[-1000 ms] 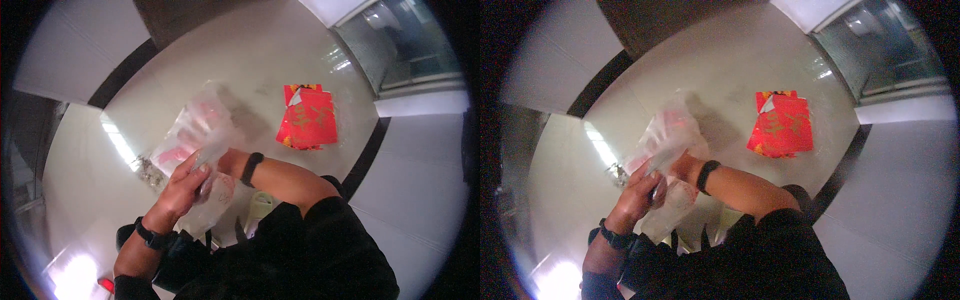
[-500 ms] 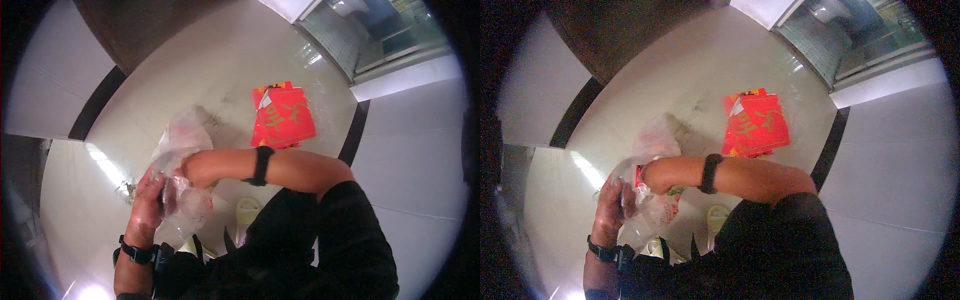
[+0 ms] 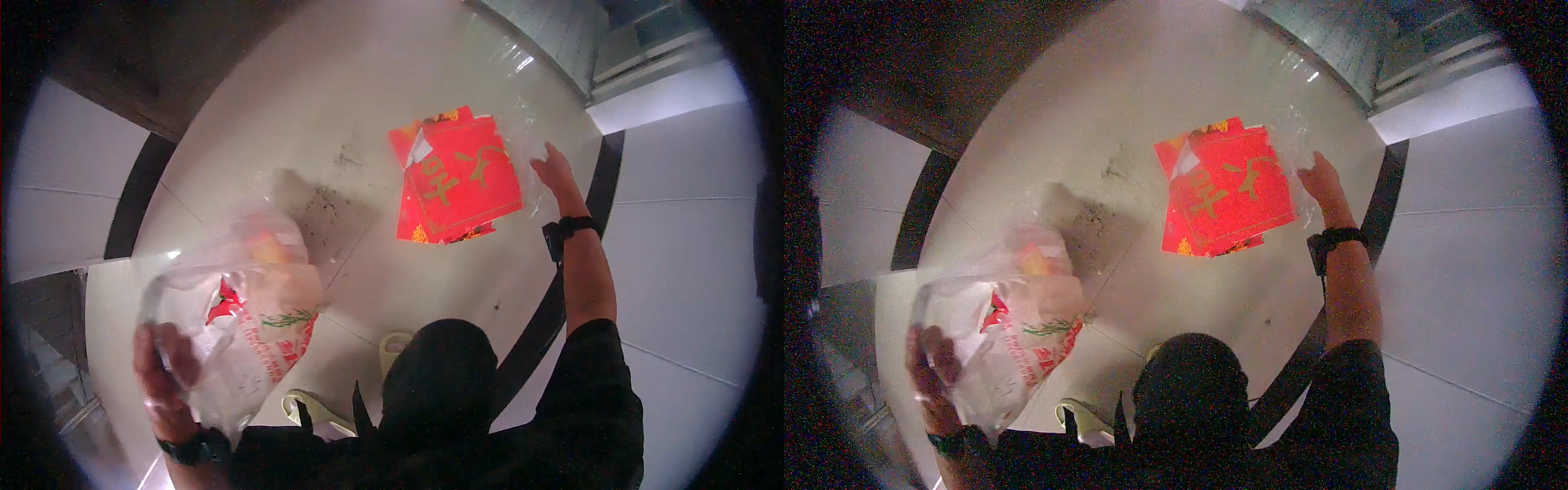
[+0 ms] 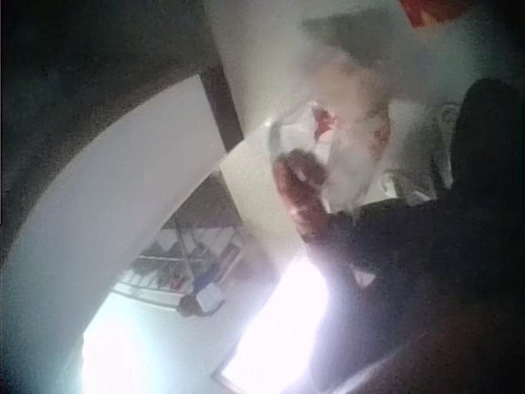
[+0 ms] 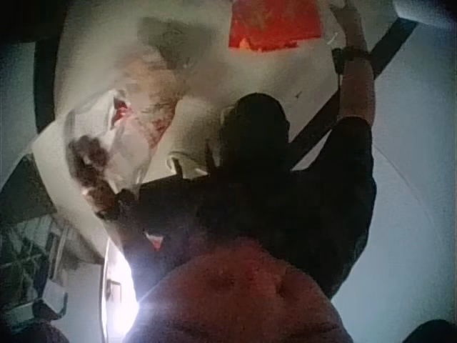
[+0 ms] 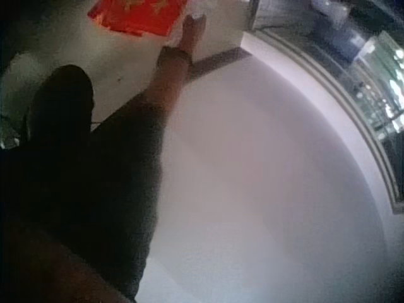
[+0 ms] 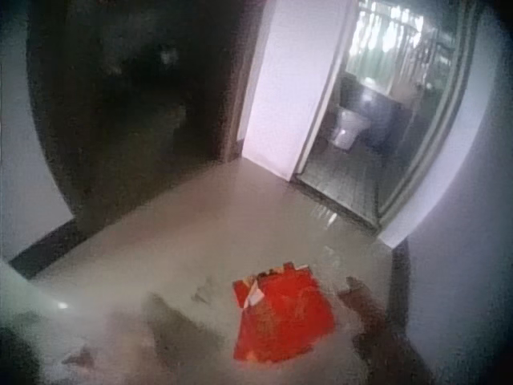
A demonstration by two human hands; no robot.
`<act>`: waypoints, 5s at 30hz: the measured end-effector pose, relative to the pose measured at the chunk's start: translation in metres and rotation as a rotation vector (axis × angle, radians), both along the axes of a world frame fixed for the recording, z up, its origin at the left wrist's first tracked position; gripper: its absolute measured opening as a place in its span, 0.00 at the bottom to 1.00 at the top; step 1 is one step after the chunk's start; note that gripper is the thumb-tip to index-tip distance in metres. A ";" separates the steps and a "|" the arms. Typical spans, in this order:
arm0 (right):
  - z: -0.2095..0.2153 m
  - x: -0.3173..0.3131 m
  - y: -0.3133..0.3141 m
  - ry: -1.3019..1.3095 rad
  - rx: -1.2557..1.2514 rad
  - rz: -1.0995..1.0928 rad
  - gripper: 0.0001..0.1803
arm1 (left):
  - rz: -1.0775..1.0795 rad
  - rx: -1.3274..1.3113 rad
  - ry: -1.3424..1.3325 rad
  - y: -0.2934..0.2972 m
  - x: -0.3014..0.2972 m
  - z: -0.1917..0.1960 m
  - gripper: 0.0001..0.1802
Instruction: The person sweeps debris into a pile in a hallway using a broom, then squats to pick up plastic bags and paper items by hand and places them into a larger plastic bag.
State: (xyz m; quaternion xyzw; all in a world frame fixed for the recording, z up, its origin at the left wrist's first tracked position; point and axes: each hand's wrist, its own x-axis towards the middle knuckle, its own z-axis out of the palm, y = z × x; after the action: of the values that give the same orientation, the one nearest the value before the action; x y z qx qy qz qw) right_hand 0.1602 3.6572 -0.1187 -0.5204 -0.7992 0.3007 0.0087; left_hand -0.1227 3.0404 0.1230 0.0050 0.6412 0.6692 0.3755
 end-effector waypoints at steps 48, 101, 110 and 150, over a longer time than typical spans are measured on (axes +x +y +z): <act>-0.007 -0.180 -0.313 -0.296 0.009 0.947 0.35 | -0.116 0.201 -0.201 -0.012 0.002 0.009 0.37; 0.059 -0.269 -0.452 0.588 -0.941 0.723 0.15 | -0.259 0.204 -0.443 -0.007 -0.004 -0.001 0.35; 0.134 -0.256 -0.430 0.289 -0.020 1.554 0.16 | -0.207 0.162 -0.320 0.004 -0.009 0.009 0.37; -0.027 -0.114 -0.237 -0.428 0.299 0.761 0.16 | -0.325 -0.029 -0.329 0.044 0.007 -0.011 0.36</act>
State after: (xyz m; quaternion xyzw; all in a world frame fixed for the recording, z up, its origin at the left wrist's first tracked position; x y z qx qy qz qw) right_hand 0.0464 3.4203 -0.1457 -0.2333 -0.9518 0.0498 -0.1928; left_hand -0.1155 3.0845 0.1123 -0.0066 0.5717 0.5824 0.5778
